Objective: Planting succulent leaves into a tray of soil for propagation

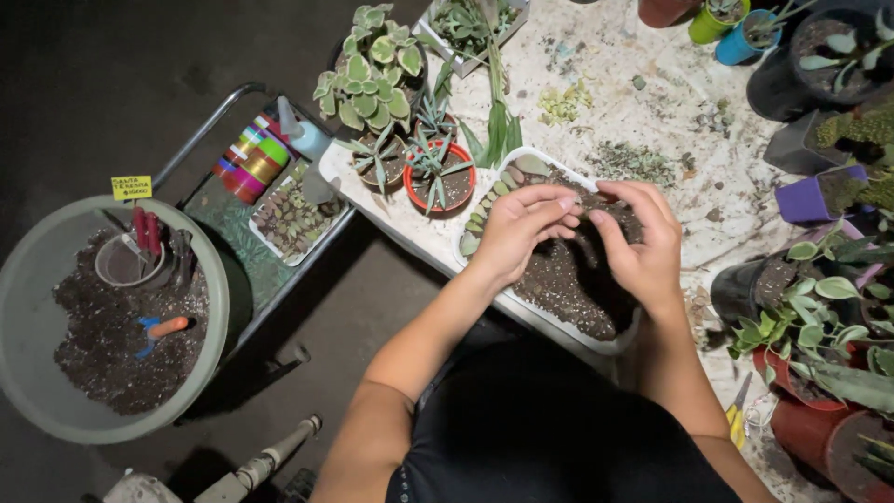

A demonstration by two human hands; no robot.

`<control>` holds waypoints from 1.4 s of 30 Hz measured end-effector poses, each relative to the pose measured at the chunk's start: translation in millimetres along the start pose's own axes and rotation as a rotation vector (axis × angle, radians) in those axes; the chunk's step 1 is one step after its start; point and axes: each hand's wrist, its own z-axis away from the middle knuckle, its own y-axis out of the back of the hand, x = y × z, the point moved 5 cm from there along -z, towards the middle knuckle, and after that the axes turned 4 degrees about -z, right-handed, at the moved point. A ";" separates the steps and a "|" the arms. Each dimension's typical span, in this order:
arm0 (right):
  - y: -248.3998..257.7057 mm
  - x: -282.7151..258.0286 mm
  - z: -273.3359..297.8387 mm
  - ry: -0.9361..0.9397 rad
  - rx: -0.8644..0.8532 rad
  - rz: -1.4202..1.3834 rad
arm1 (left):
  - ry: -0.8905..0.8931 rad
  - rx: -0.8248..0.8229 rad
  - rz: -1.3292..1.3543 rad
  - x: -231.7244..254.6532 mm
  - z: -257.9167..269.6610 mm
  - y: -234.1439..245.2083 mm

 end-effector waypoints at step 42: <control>9.3 42.7 22.2 -0.069 0.033 0.029 | -0.207 0.242 -1.858 -36.0 -8.0 111.6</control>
